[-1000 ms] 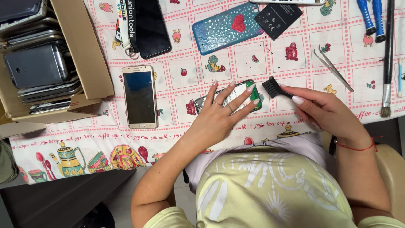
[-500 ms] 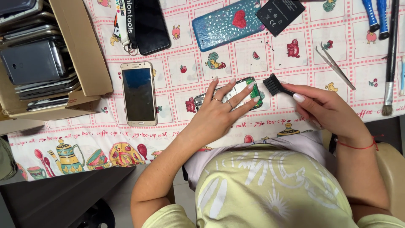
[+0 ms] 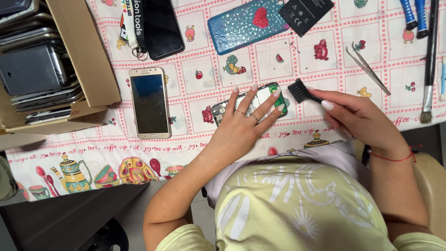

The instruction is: Removing and cleaning internal components from a mobile phone circuit board using specialized repair tools.

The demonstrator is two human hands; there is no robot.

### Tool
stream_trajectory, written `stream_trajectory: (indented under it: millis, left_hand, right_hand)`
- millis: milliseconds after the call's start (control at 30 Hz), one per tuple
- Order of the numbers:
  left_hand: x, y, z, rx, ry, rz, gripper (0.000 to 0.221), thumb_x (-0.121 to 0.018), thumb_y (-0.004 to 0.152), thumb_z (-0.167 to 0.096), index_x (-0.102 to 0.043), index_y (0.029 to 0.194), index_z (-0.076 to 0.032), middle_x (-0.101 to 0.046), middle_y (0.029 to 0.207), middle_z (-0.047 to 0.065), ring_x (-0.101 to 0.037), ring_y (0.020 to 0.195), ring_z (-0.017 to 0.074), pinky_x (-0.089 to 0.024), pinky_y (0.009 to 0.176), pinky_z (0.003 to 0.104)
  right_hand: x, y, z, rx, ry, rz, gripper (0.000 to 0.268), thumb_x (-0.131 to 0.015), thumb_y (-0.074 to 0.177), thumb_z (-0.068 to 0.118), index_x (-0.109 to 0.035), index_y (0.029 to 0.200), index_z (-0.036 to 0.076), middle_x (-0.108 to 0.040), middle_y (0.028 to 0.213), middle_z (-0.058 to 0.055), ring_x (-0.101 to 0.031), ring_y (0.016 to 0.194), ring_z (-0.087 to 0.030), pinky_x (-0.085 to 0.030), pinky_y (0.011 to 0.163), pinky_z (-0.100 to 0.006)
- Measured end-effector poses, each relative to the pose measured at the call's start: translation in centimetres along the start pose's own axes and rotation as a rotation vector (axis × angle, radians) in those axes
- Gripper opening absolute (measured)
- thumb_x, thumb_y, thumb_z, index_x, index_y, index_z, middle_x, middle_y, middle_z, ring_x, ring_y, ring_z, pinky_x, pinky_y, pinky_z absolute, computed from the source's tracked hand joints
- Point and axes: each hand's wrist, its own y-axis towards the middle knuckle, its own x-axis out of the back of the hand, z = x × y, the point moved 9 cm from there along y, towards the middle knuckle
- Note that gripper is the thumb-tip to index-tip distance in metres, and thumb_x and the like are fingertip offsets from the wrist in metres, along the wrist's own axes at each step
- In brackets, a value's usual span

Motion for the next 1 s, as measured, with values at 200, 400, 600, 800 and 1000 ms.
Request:
stream_trajectory:
  millis: [200, 400, 600, 800, 1000]
  left_hand:
    - [0.3, -0.1, 0.6, 0.01, -0.101, -0.035, 0.057, -0.064, 0.096, -0.01, -0.054, 0.15, -0.024, -0.044, 0.161, 0.009, -0.042, 0.147, 0.0462, -0.028, 0.121, 0.068]
    - [0.8, -0.1, 1.2, 0.06, -0.094, -0.077, 0.067, -0.066, 0.107, -0.029, -0.029, 0.159, -0.008, -0.054, 0.159, 0.003, -0.048, 0.147, 0.0385, -0.033, 0.125, 0.061]
    - [1.2, -0.1, 1.3, 0.067, -0.083, -0.11, 0.07, -0.065, 0.106, -0.031, -0.028, 0.158, -0.002, -0.06, 0.15, 0.007, -0.05, 0.142, 0.0359, -0.034, 0.124, 0.057]
    - [1.0, -0.6, 1.6, 0.075, -0.16, -0.163, 0.074, -0.065, 0.107, -0.029, -0.023, 0.161, 0.0, -0.075, 0.11, 0.012, -0.051, 0.142, 0.0381, -0.033, 0.125, 0.059]
    - [1.2, -0.6, 1.4, 0.072, -0.138, -0.159, 0.074, -0.064, 0.107, -0.029, -0.024, 0.161, 0.001, -0.075, 0.115, 0.014, -0.05, 0.143, 0.0374, -0.033, 0.126, 0.057]
  right_hand:
    - [-0.1, 0.0, -0.1, 0.039, -0.029, -0.002, 0.048, -0.042, 0.107, 0.015, -0.054, 0.153, 0.016, -0.041, 0.063, -0.007, -0.034, 0.053, -0.014, -0.027, 0.044, -0.024]
    - [-0.9, -2.8, 1.6, -0.007, -0.378, -0.228, 0.049, -0.053, 0.104, 0.01, -0.063, 0.15, 0.021, -0.06, 0.07, -0.003, -0.048, 0.068, -0.013, -0.04, 0.071, -0.026]
    - [-4.3, -4.9, 1.7, 0.091, -0.63, -0.185, 0.052, -0.05, 0.096, 0.014, -0.059, 0.147, 0.022, -0.067, 0.142, 0.002, -0.071, 0.114, -0.017, -0.05, 0.091, -0.031]
    - [-5.2, -4.5, 0.9, 0.168, -1.018, -0.297, 0.055, -0.051, 0.1, 0.014, -0.056, 0.152, 0.029, -0.072, 0.084, 0.003, -0.065, 0.067, -0.027, -0.045, 0.054, -0.043]
    - [-6.0, -3.6, 2.8, 0.293, -1.203, -0.4, 0.051, -0.058, 0.101, 0.016, -0.061, 0.15, 0.032, -0.067, 0.076, 0.007, -0.061, 0.057, -0.022, -0.04, 0.041, -0.041]
